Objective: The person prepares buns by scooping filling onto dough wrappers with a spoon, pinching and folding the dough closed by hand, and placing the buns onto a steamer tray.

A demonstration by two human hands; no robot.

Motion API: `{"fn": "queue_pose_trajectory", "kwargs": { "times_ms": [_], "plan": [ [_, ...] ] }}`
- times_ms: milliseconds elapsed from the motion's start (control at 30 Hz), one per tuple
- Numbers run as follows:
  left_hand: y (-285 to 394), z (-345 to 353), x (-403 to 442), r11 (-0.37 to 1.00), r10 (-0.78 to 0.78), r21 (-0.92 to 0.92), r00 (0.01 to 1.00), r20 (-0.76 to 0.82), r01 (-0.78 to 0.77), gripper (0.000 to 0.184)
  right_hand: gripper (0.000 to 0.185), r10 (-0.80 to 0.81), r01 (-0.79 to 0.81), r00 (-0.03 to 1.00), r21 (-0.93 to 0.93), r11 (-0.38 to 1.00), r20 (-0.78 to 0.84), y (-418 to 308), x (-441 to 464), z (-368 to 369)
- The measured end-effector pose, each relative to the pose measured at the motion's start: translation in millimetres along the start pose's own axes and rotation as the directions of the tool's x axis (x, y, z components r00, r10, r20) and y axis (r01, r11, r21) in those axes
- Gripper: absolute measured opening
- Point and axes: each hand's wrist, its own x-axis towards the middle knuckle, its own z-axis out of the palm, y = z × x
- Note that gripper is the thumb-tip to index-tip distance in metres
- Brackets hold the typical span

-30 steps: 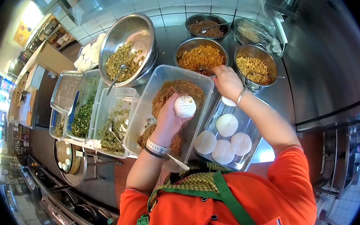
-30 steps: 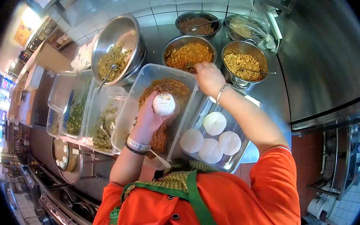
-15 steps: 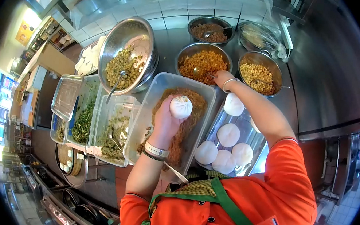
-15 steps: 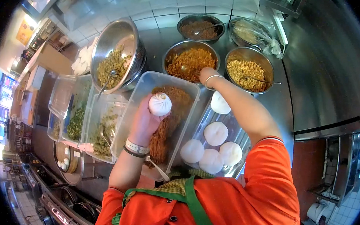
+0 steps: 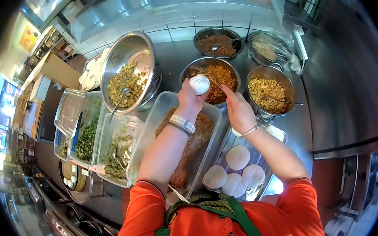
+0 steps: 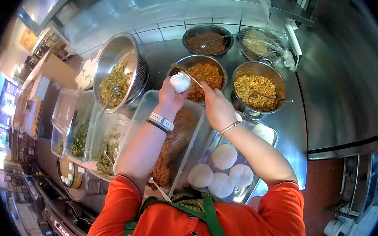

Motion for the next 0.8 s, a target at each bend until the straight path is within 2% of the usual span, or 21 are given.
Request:
{"fn": "queue_pose_trajectory", "kwargs": {
  "times_ms": [133, 367, 433, 500, 600, 633, 700, 733, 767, 800],
  "plan": [
    [-4, 7, 3, 0.999, 0.017, -0.036, 0.999, 0.05, -0.015, 0.033, 0.043, 0.049, -0.046, 0.999, -0.111, 0.993, 0.021, 1, -3, -7],
    [-9, 10, 2, 0.998, 0.031, -0.058, 0.996, 0.089, -0.026, 0.031, 0.047, 0.087, -0.07, 0.992, -0.186, 0.98, 0.086, 13, 1, -3],
    [-8, 4, -1, 0.995, 0.027, -0.099, 0.988, 0.154, -0.011, 0.032, 0.047, 0.117, -0.111, 0.993, -0.178, 0.978, 0.027, 21, 5, -1],
    [-3, -3, -6, 0.993, 0.023, -0.118, 0.984, 0.176, -0.002, 0.033, 0.046, 0.15, -0.137, 0.986, -0.168, 0.976, 0.067, 25, 8, 1],
    [6, -10, -24, 0.99, 0.007, -0.137, 0.984, 0.18, 0.018, 0.035, 0.042, 0.182, -0.114, 0.964, -0.316, 0.942, 0.195, 36, 12, 20],
    [11, -11, -33, 0.99, -0.007, -0.138, 0.987, 0.162, 0.03, 0.036, 0.042, 0.166, -0.097, 0.965, -0.309, 0.946, 0.204, 40, 15, 28],
    [21, -17, -53, 0.989, 0.009, -0.146, 0.986, 0.165, 0.016, 0.036, 0.041, 0.265, -0.095, 0.907, -0.456, 0.885, 0.326, 48, 21, 40],
    [29, -20, -62, 0.989, 0.01, -0.146, 0.983, 0.181, 0.017, 0.036, 0.039, 0.271, -0.089, 0.912, -0.496, 0.864, 0.309, 39, 23, 39],
    [37, -24, -73, 0.987, 0.039, -0.16, 0.985, 0.167, -0.012, 0.036, 0.039, 0.17, -0.028, 0.956, -0.501, 0.865, 0.239, 28, 23, 37],
    [44, -30, -84, 0.99, 0.06, -0.138, 0.976, 0.208, -0.031, 0.036, 0.041, -0.029, 0.086, 0.985, -0.336, 0.938, 0.17, 10, 26, 33]
  ]
}}
